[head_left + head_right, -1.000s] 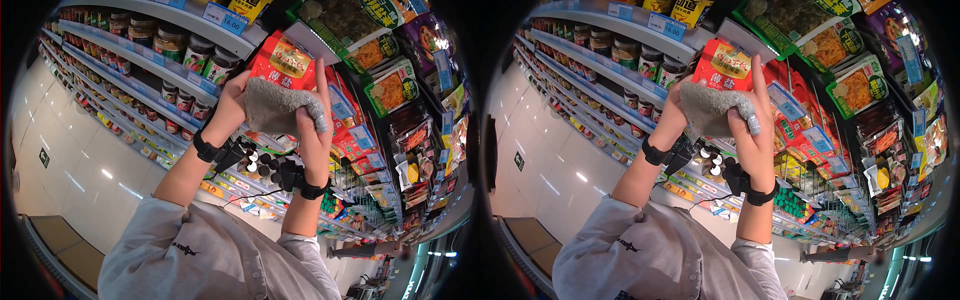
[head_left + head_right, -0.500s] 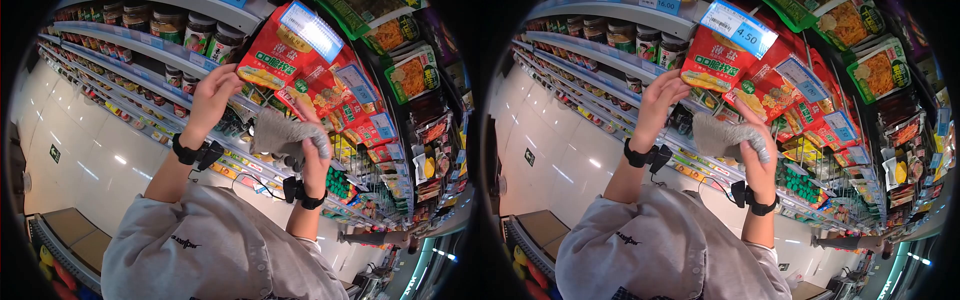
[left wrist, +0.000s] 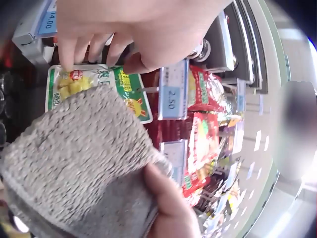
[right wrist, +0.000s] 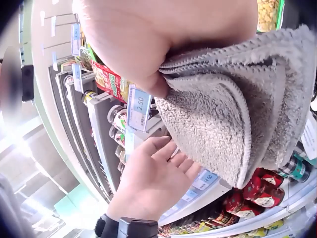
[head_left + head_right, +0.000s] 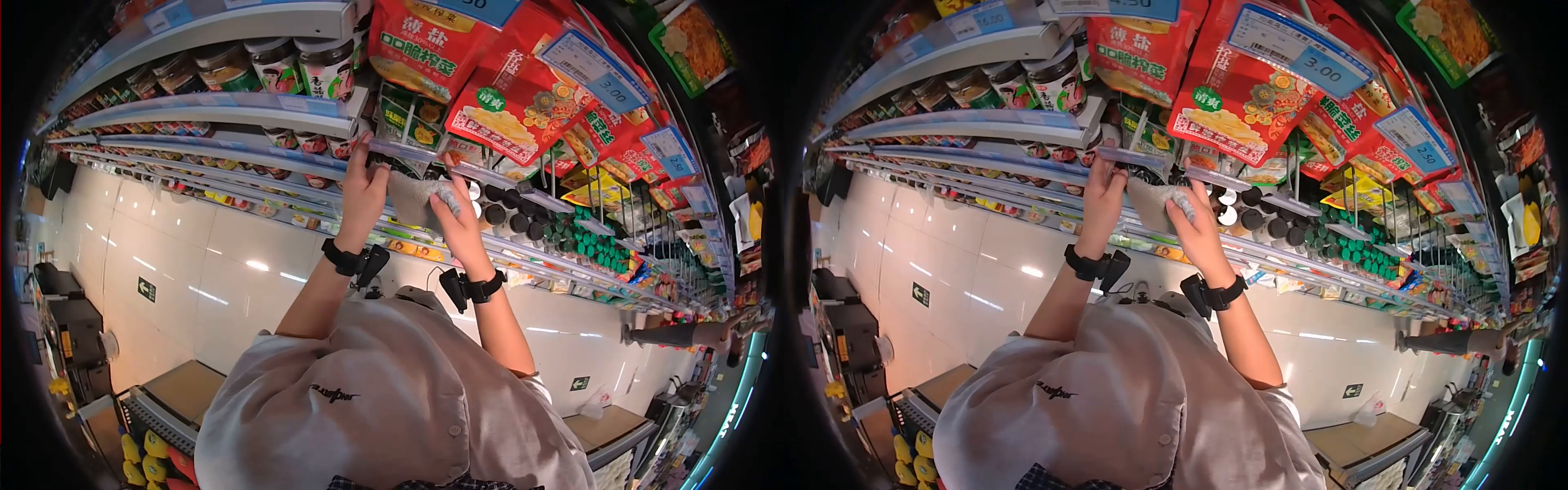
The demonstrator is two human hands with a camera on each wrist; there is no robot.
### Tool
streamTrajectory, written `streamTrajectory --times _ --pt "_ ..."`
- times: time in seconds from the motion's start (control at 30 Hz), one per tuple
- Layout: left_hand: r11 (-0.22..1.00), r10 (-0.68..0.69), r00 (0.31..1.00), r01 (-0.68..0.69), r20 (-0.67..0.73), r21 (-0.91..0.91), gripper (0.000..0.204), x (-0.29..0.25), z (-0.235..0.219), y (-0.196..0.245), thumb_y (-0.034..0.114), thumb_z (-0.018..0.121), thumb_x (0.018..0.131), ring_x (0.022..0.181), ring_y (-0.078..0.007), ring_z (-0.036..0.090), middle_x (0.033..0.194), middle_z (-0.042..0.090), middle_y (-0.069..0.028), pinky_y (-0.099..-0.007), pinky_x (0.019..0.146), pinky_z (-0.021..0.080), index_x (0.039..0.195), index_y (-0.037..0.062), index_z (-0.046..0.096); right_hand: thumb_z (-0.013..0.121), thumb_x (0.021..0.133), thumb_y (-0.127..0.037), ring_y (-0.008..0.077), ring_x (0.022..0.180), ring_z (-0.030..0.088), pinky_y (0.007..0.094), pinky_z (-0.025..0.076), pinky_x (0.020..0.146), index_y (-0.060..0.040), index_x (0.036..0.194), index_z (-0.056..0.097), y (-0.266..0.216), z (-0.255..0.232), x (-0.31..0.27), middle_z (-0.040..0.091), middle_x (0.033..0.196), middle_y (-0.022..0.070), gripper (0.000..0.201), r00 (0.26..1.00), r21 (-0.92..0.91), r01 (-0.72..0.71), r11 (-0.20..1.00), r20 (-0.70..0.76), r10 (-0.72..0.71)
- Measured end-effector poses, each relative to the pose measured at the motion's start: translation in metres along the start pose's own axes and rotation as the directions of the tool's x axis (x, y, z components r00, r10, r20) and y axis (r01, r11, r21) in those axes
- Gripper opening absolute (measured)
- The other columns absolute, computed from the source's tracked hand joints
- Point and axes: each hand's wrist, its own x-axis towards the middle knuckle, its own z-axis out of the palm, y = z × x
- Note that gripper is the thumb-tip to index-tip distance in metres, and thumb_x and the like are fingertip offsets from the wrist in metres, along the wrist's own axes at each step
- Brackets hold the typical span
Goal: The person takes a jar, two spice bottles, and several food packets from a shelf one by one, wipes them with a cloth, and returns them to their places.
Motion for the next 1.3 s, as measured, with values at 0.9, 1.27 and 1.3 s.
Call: streamTrajectory --times 0.9,1.27,1.3 --pt "0.751 -0.545 0.778 0.619 0.311 -0.232 0.039 -0.016 -0.034 0.056 0.025 0.067 0.091 0.1 -0.0122 0.064 0.111 0.067 -0.005 -0.027 0.088 0.049 0.121 0.0018 0.057 0.063 0.095 -0.021 0.0128 0.102 0.06 0.0288 0.045 0.091 -0.0019 0.118 0.062 -0.051 -0.045 -0.018 0.066 0.111 0.0037 0.03 0.881 0.593 -0.465 0.657 0.242 0.406" --pt "0.644 -0.562 0.711 0.697 0.422 -0.317 0.042 -0.116 0.004 0.065 0.028 0.059 0.098 0.109 -0.0157 0.062 0.122 0.062 -0.0076 -0.0304 0.093 0.051 0.131 0.0035 0.051 0.062 0.08 0.002 0.0363 0.138 0.038 0.0435 0.031 0.113 -0.0099 0.137 0.05 -0.069 -0.034 -0.083 0.043 0.149 0.0132 0.059 0.974 -0.362 0.216 0.907 0.019 -0.225" --pt "0.627 -0.585 0.694 0.715 0.42 -0.309 0.049 -0.124 0.016 0.085 0.04 0.047 0.102 0.115 -0.0192 0.059 0.13 0.057 -0.0091 -0.0343 0.096 0.05 0.138 0.0058 0.045 0.063 0.078 0.002 0.0361 0.141 0.033 0.0467 0.028 0.115 -0.0101 0.138 0.05 -0.07 -0.026 -0.087 0.038 0.152 0.012 0.062 0.976 -0.433 0.215 0.875 0.057 -0.212"
